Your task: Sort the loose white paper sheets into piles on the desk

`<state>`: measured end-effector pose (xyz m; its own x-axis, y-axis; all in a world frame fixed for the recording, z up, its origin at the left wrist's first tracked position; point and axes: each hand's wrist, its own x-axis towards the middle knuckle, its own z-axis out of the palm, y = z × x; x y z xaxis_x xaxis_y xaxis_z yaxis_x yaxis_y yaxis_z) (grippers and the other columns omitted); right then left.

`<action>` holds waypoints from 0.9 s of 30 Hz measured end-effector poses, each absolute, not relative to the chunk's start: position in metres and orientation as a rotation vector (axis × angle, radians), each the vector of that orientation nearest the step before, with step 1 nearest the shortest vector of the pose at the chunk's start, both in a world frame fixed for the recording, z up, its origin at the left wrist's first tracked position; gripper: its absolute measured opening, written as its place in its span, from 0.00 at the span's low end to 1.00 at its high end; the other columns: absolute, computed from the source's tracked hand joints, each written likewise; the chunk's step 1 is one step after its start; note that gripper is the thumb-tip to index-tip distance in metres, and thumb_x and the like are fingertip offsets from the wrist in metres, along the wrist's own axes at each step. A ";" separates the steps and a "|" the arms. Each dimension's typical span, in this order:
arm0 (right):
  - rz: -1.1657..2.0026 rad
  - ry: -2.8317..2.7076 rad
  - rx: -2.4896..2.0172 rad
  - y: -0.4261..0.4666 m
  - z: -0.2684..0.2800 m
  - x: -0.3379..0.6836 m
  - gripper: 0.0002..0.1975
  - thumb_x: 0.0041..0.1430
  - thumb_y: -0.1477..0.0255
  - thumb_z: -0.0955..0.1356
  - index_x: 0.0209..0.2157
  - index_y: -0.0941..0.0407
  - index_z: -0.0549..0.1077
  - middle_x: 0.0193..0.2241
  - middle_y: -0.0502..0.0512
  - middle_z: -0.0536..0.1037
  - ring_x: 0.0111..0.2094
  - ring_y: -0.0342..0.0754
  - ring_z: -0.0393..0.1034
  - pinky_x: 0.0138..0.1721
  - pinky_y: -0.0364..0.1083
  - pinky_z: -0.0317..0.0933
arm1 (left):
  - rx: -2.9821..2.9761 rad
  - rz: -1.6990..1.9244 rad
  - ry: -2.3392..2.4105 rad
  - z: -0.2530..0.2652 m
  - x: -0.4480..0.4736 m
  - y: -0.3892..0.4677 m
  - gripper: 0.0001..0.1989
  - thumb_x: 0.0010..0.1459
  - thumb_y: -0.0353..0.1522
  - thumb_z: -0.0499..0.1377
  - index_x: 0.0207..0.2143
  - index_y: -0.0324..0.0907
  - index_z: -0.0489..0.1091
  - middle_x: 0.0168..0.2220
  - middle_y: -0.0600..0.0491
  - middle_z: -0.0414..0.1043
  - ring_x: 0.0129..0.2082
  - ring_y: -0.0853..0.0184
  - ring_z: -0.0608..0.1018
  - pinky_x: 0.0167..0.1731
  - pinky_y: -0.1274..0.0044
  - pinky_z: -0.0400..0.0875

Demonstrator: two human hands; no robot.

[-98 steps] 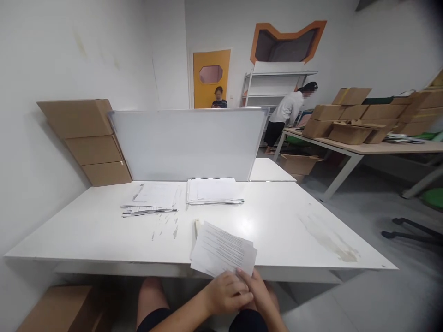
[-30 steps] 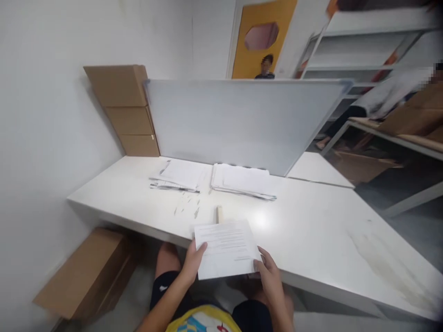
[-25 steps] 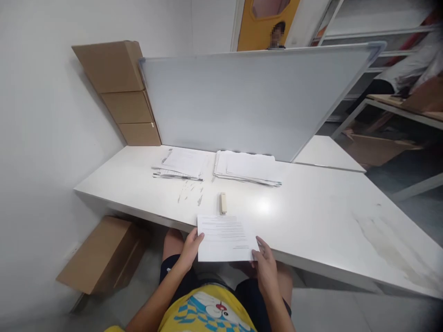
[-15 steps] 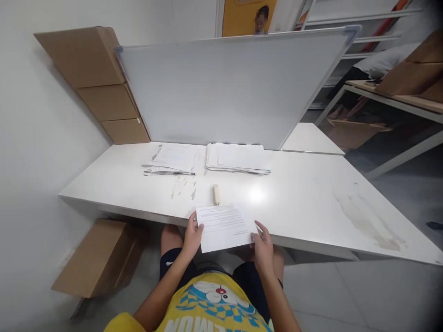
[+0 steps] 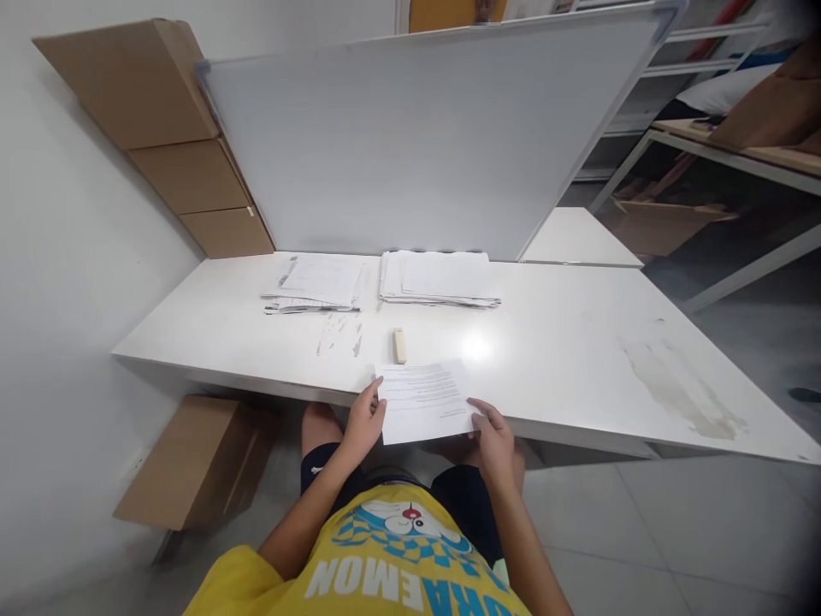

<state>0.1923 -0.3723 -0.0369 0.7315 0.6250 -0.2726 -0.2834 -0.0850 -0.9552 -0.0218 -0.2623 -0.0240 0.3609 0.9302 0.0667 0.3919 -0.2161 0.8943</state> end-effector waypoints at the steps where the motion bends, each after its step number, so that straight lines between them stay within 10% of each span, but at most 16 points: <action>1: 0.766 -0.301 -1.478 -0.373 -0.036 0.192 0.17 0.43 0.65 0.68 0.37 0.56 0.77 0.18 0.44 0.66 0.20 0.41 0.57 0.24 0.43 0.53 | 1.825 0.797 1.168 -0.023 -0.022 -0.262 0.24 0.62 0.36 0.52 0.59 0.40 0.65 0.36 0.49 0.71 0.31 0.66 0.73 0.36 0.73 0.71; 8: 0.773 -0.311 -1.481 -0.365 -0.028 0.189 0.22 0.42 0.64 0.68 0.41 0.57 0.77 0.23 0.48 0.73 0.22 0.43 0.60 0.24 0.44 0.57 | 2.205 0.510 1.195 -0.014 -0.021 -0.254 0.25 0.65 0.33 0.48 0.63 0.41 0.59 0.52 0.44 0.68 0.44 0.62 0.75 0.46 0.71 0.71; 19: 0.741 -0.425 -1.569 -0.365 -0.059 0.223 0.24 0.44 0.63 0.68 0.44 0.57 0.76 0.29 0.50 0.76 0.25 0.44 0.64 0.26 0.44 0.60 | 2.588 0.089 1.553 0.005 0.016 -0.251 0.27 0.66 0.36 0.44 0.65 0.36 0.56 0.63 0.38 0.60 0.40 0.58 0.79 0.34 0.70 0.73; 27: 0.829 -0.363 -1.470 -0.368 -0.057 0.224 0.25 0.40 0.61 0.71 0.43 0.56 0.76 0.26 0.49 0.76 0.21 0.44 0.64 0.23 0.44 0.60 | 2.834 0.430 1.306 -0.004 0.026 -0.227 0.31 0.61 0.27 0.47 0.67 0.39 0.52 0.68 0.46 0.53 0.58 0.55 0.66 0.50 0.67 0.65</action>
